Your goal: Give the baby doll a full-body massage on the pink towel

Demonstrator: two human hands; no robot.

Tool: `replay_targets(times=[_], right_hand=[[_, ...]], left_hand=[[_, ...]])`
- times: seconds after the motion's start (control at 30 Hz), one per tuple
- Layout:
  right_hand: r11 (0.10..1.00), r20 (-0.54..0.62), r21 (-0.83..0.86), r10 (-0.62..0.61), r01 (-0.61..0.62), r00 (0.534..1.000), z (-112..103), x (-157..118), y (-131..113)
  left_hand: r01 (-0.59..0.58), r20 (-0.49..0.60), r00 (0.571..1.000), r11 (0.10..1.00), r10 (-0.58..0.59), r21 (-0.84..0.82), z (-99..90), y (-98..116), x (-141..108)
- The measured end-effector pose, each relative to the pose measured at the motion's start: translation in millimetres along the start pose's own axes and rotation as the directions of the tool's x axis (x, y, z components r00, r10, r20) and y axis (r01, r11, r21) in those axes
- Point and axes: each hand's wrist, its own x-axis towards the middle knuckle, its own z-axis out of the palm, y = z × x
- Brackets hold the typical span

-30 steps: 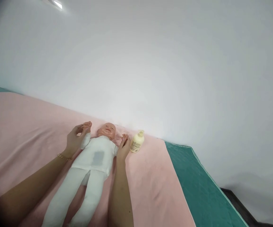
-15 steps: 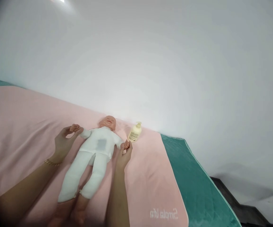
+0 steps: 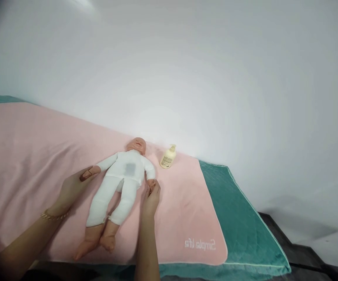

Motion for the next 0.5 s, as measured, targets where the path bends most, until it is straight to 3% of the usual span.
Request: replay_targets(times=[0.1,0.2,0.37,0.5], right_hand=[[0.998,-0.025,0.035,0.055,-0.054,0.998,-4.7,6.5,-3.6],[0.988,-0.075,0.104,0.12,-0.112,0.99,-15.9,24.7,-6.0],[0.933,-0.071,0.297,0.234,-0.204,0.97,-36.2,73.9,2.3],[0.92,-0.088,0.329,0.252,-0.211,0.964,-38.2,104.4,13.3]], left_hand=[[0.014,-0.062,0.998,0.998,-0.018,-0.061,-2.9,-2.6,9.0],[0.074,-0.045,0.995,0.974,-0.086,-0.214,-7.6,-4.9,25.5],[0.071,-0.051,0.992,0.831,-0.119,-0.552,-17.6,-15.5,60.6],[0.132,0.042,0.989,0.735,-0.141,-0.665,-23.4,-25.2,90.7]])
